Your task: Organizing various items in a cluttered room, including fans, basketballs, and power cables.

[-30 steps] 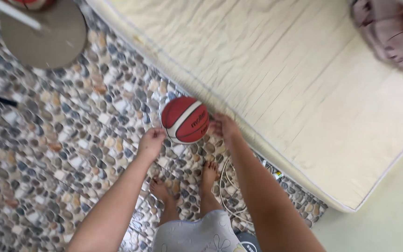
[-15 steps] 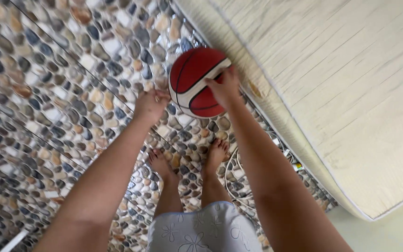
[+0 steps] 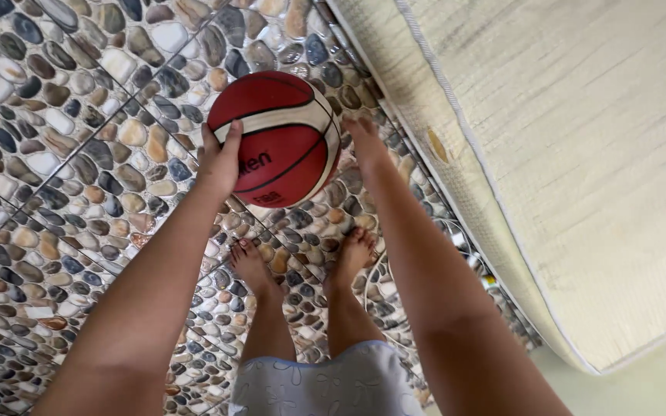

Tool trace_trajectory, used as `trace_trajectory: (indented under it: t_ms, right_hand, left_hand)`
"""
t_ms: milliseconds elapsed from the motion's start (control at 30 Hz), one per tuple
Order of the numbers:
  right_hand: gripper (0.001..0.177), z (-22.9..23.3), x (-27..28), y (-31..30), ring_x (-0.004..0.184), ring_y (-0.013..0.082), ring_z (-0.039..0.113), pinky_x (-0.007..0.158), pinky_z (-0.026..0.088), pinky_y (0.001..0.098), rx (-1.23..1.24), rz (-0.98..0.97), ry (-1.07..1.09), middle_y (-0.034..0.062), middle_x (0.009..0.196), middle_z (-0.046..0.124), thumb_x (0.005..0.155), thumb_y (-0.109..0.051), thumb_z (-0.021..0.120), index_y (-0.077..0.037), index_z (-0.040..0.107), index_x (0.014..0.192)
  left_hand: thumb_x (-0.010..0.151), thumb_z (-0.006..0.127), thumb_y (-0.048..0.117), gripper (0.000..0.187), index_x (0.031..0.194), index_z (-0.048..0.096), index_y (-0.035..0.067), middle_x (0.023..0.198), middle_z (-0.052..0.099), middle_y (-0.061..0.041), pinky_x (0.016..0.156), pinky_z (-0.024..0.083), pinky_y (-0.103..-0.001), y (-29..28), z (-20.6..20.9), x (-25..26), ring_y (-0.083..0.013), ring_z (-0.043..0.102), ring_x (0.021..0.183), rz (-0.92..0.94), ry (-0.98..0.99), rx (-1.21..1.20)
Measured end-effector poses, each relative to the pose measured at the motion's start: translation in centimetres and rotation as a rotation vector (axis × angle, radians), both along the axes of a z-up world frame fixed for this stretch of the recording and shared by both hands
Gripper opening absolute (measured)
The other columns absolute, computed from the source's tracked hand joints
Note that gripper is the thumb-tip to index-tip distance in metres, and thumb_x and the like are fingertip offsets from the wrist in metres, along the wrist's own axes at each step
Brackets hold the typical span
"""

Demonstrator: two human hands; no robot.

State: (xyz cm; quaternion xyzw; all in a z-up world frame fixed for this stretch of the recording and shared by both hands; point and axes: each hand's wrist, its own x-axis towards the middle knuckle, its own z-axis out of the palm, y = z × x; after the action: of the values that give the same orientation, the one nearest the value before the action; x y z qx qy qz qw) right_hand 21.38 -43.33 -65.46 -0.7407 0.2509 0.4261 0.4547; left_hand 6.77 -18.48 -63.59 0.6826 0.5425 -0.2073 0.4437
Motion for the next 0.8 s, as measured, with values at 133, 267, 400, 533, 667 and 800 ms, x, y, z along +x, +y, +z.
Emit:
trace_trajectory:
  t_ms: [133,267,400,533,667,800]
  right_hand:
    - [0.080,0.8,-2.5,2.6,0.137,0.0251,0.044,0.094,0.043,0.0535,0.144,0.005,0.191,0.0045,0.157,0.048,0.082,-0.062,0.054,-0.025,0.043,0.151]
    - [0.083,2.5,-3.3,2.7,0.135,0.0299,0.049,0.098,0.048,0.0545,0.255,-0.076,0.257,0.0077,0.156,0.045,0.083,-0.062,0.057,-0.026,0.033,0.153]
    - [0.077,10.4,-3.3,1.1,0.109,0.0270,0.058,0.091,0.049,0.0485,0.272,-0.114,0.226,0.0063,0.140,0.054,0.083,-0.063,0.056,-0.022,0.047,0.147]
    - [0.083,17.4,-3.5,-2.2,0.094,0.0270,0.053,0.084,0.047,0.0433,0.397,-0.173,0.262,0.0149,0.130,0.051,0.096,-0.070,0.059,-0.008,0.051,0.150]
    - [0.076,34.1,-1.7,1.9,0.101,0.0335,0.062,0.088,0.055,0.0490,0.391,-0.113,0.222,0.0112,0.133,0.052,0.087,-0.066,0.048,-0.022,0.041,0.149]
    - [0.072,47.8,1.4,8.2,0.103,0.0313,0.062,0.090,0.055,0.0469,0.489,0.148,0.066,0.0132,0.131,0.056,0.091,-0.059,0.051,-0.014,0.045,0.148]
  left_hand:
    - [0.082,0.067,0.065,0.106,0.159,0.023,0.006,0.146,0.055,-0.024,0.108,0.048,-0.041,0.3,1.2,-0.6,-0.0343,0.059,0.132,0.079,-0.192,-0.043]
    - [0.083,0.075,0.053,0.100,0.157,0.028,0.007,0.144,0.057,-0.019,0.105,0.050,-0.038,-0.2,3.3,-1.4,-0.0302,0.059,0.129,0.161,-0.261,-0.131]
    - [0.083,0.073,0.047,0.087,0.152,0.040,0.004,0.135,0.065,-0.018,0.102,0.053,-0.039,-1.1,9.8,-0.8,-0.0296,0.065,0.122,0.198,-0.481,-0.146]
    - [0.086,0.073,0.046,0.078,0.146,0.049,0.002,0.133,0.067,-0.019,0.104,0.050,-0.040,-1.1,18.5,-1.6,-0.0299,0.064,0.122,0.160,-0.595,0.034]
    - [0.083,0.071,0.049,0.077,0.143,0.053,0.003,0.128,0.068,-0.023,0.101,0.051,-0.040,2.4,34.5,-0.5,-0.0327,0.067,0.118,0.179,-0.508,0.187]
    - [0.089,0.069,0.053,0.079,0.149,0.048,0.005,0.138,0.058,-0.026,0.106,0.044,-0.042,7.2,49.7,-1.3,-0.0374,0.057,0.127,0.247,-0.517,0.310]
